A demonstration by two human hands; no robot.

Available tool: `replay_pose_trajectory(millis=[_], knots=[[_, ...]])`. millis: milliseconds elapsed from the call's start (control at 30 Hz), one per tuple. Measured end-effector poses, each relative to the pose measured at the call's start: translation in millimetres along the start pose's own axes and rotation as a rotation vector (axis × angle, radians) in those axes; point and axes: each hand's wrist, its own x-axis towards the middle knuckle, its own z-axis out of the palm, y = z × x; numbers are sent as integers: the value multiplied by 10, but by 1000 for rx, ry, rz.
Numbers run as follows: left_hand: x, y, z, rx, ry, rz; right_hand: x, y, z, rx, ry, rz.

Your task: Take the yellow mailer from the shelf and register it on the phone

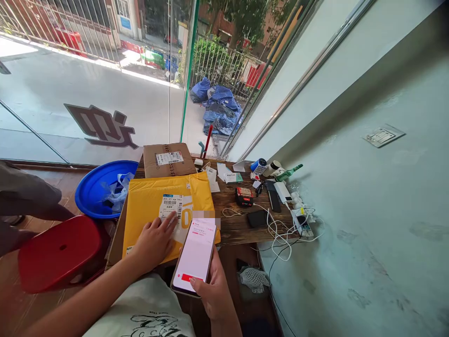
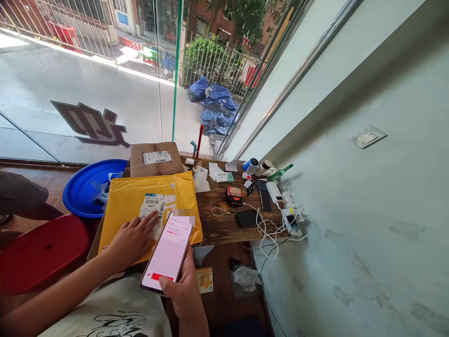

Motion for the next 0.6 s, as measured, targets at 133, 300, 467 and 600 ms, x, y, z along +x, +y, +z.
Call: replay_pose_trajectory(millis=[133, 300, 467, 600], knots=[[14, 3, -9, 4, -17, -7, -1, 18, -36, -16, -3, -4], [55, 38, -11, 11, -37, -16, -15, 53, -111, -57, 73, 76], [59, 89, -1, 1, -66, -9, -1, 107, -186, -104, 105, 58], [56, 100, 18, -2, -66, -11, 2, 78, -170, -116, 102, 90]])
